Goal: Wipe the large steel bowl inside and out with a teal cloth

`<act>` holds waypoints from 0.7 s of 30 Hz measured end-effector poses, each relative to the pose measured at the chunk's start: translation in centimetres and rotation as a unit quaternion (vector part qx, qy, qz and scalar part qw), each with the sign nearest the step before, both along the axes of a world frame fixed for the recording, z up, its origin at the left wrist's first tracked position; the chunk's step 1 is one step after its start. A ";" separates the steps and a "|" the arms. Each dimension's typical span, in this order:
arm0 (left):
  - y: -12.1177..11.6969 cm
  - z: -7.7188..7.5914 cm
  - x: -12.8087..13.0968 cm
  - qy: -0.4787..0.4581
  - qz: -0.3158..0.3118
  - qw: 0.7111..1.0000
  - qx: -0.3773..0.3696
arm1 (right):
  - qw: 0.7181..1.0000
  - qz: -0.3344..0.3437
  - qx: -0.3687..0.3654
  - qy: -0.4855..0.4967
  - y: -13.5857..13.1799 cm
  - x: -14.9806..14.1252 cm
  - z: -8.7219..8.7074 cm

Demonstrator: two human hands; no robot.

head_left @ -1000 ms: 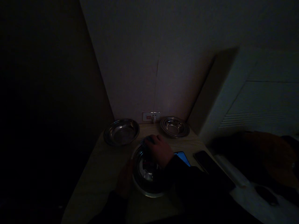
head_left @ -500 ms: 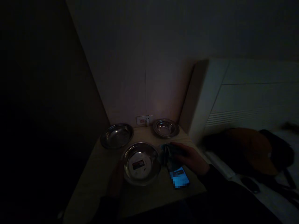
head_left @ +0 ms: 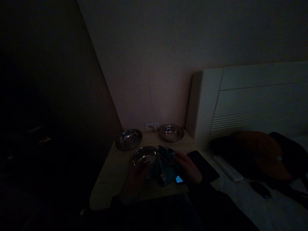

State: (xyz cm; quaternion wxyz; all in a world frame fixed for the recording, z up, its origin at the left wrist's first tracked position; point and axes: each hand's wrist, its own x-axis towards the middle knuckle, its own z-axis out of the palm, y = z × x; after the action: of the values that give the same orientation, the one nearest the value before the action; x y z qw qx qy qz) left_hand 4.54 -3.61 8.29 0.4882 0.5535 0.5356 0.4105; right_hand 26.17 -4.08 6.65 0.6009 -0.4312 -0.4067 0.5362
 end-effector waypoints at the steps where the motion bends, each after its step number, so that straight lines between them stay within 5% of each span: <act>1: -0.3 0.1 0.7 -0.030 -0.044 0.998 -0.027 | 1.000 0.003 0.001 0.001 -0.1 -0.4 0.3; 5: -0.9 0.6 2.4 -0.099 -0.020 0.995 -0.021 | 1.000 0.014 -0.001 -0.003 -1.1 -1.0 1.3; 9: -1.8 2.1 3.2 -0.067 0.047 0.996 0.047 | 0.999 0.012 -0.025 0.022 -1.9 -0.7 1.5; 13: -2.4 3.6 3.4 -0.036 -0.020 0.998 0.047 | 0.999 0.028 -0.025 0.036 -2.1 -0.2 1.3; 21: -0.4 3.0 1.4 0.004 0.072 0.997 0.008 | 0.993 -0.013 -0.035 0.114 -2.1 1.2 1.0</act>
State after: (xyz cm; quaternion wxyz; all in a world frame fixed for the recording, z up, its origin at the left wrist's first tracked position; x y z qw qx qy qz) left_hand 5.98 -4.06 11.31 0.4507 0.5189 0.5726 0.4469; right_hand 27.34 -6.22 7.69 0.6347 -0.3938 -0.3108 0.5878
